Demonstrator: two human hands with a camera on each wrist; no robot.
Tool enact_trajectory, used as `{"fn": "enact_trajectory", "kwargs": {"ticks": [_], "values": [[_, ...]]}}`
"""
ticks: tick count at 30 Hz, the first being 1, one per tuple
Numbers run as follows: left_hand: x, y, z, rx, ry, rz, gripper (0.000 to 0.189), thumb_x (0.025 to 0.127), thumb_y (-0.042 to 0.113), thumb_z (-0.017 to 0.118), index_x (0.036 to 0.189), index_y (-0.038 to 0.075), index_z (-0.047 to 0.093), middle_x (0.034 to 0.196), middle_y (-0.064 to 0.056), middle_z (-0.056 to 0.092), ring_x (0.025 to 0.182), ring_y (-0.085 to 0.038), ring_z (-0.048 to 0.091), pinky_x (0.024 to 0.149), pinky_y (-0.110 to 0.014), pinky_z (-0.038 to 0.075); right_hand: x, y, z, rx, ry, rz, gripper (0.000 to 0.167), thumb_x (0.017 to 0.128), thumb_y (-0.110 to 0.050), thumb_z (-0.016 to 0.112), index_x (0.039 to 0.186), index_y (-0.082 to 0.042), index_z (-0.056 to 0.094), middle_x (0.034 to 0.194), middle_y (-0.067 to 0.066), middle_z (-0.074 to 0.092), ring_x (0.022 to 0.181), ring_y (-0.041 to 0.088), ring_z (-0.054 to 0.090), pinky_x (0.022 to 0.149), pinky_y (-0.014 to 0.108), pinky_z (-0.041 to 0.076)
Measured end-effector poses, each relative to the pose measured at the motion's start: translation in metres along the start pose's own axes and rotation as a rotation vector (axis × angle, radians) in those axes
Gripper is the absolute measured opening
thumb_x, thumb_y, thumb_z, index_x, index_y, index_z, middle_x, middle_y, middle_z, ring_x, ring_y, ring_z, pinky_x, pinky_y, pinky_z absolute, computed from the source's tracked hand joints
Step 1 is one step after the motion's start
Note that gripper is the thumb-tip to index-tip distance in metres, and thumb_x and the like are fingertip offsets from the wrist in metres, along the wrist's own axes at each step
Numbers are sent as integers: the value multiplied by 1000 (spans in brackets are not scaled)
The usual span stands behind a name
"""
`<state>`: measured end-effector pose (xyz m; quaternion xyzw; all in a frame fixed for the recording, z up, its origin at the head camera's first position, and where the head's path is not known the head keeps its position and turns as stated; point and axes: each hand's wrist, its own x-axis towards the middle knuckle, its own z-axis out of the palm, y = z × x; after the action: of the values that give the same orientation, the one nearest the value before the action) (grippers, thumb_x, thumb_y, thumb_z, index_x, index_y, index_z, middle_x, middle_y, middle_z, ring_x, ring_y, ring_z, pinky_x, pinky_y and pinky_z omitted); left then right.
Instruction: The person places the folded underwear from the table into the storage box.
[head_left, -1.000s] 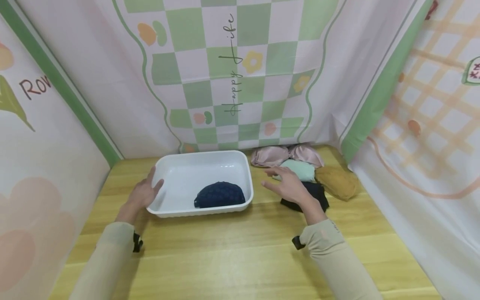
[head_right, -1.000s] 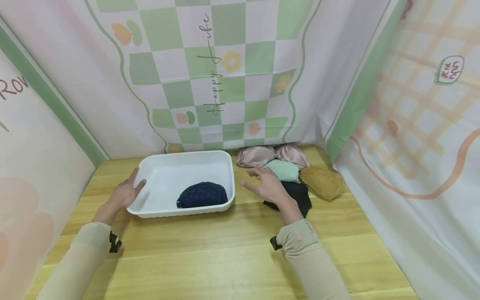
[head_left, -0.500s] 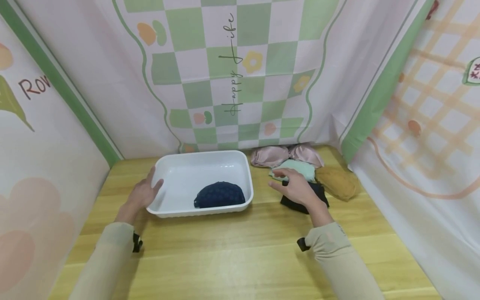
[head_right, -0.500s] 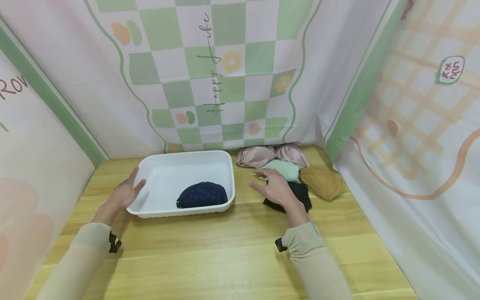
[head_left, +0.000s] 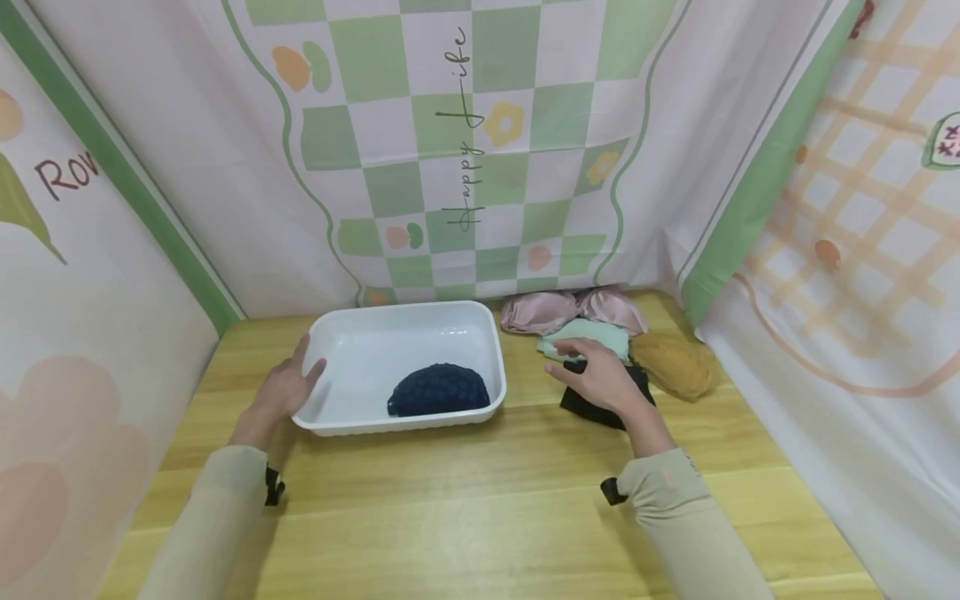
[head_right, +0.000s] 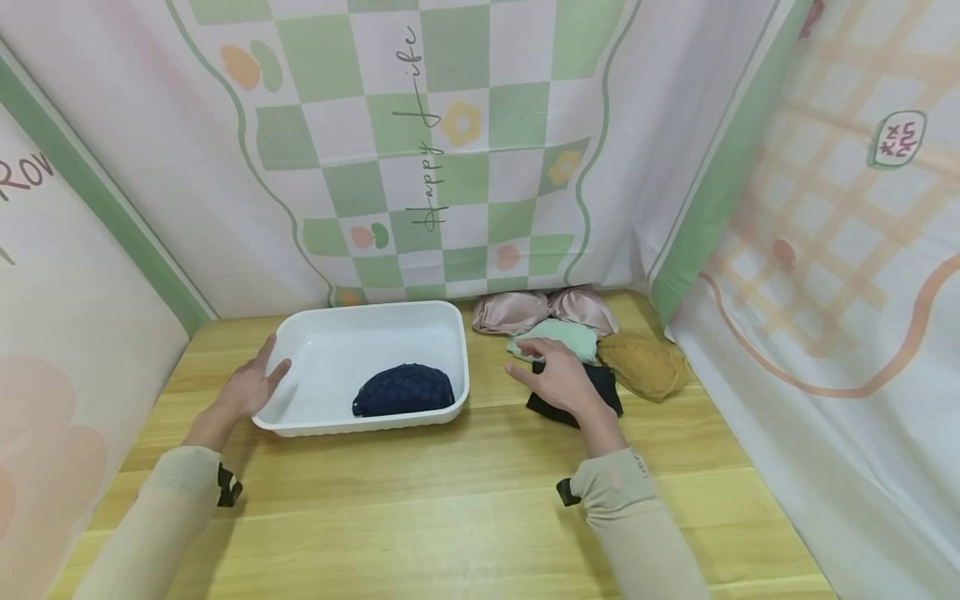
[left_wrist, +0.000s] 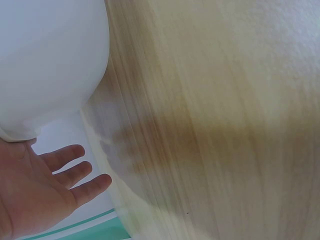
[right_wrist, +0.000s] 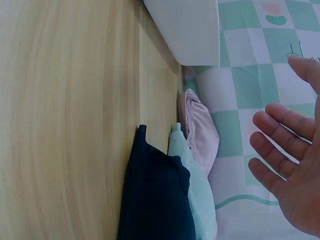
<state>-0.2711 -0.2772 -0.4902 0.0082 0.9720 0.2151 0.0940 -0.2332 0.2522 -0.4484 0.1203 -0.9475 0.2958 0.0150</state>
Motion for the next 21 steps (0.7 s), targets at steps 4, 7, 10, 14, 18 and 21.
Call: {"fn": "enact_trajectory", "kwargs": {"ticks": [4, 7, 10, 14, 18, 21], "values": [[0, 0, 0, -7, -1, -5, 79, 102, 64, 13, 158, 17, -20, 158, -38, 19, 141, -58, 28, 117, -67, 27, -2, 3, -3, -19, 9, 11, 70, 92, -66, 55, 139, -14, 58, 135, 11, 62, 126, 32, 56, 107, 56, 45], [0, 1, 0, -2, 1, -6, 80, 102, 64, 12, 158, 17, -19, 157, -38, 20, 141, -58, 28, 117, -67, 28, -3, 6, -6, -21, 10, 19, 69, 93, -65, 55, 139, -14, 58, 135, 12, 62, 126, 33, 56, 106, 57, 45], [0, 1, 1, 11, 5, -2, 79, 103, 63, 12, 158, 15, -19, 157, -38, 20, 141, -58, 29, 117, -67, 28, -5, 9, -7, -14, 8, 30, 70, 93, -65, 56, 139, -13, 57, 136, 12, 61, 127, 33, 55, 106, 57, 45], [0, 0, 1, 18, 8, 2, 79, 103, 62, 11, 158, 14, -18, 157, -39, 20, 140, -59, 29, 117, -67, 27, -7, 15, -8, -15, 17, 36, 69, 93, -63, 56, 139, -12, 57, 136, 13, 61, 127, 34, 55, 108, 58, 43], [0, 0, 1, 12, 10, 3, 79, 103, 62, 12, 158, 13, -17, 157, -38, 20, 141, -59, 28, 117, -67, 27, -9, 20, -10, -15, 31, 35, 67, 94, -61, 57, 139, -11, 58, 136, 14, 62, 126, 35, 55, 107, 58, 43], [0, 0, 1, 9, 11, 6, 79, 103, 62, 13, 158, 14, -17, 157, -38, 20, 141, -59, 29, 117, -67, 27, -11, 23, -12, -17, 35, 38, 67, 94, -61, 57, 139, -11, 57, 136, 15, 62, 126, 35, 55, 107, 58, 43]]}}
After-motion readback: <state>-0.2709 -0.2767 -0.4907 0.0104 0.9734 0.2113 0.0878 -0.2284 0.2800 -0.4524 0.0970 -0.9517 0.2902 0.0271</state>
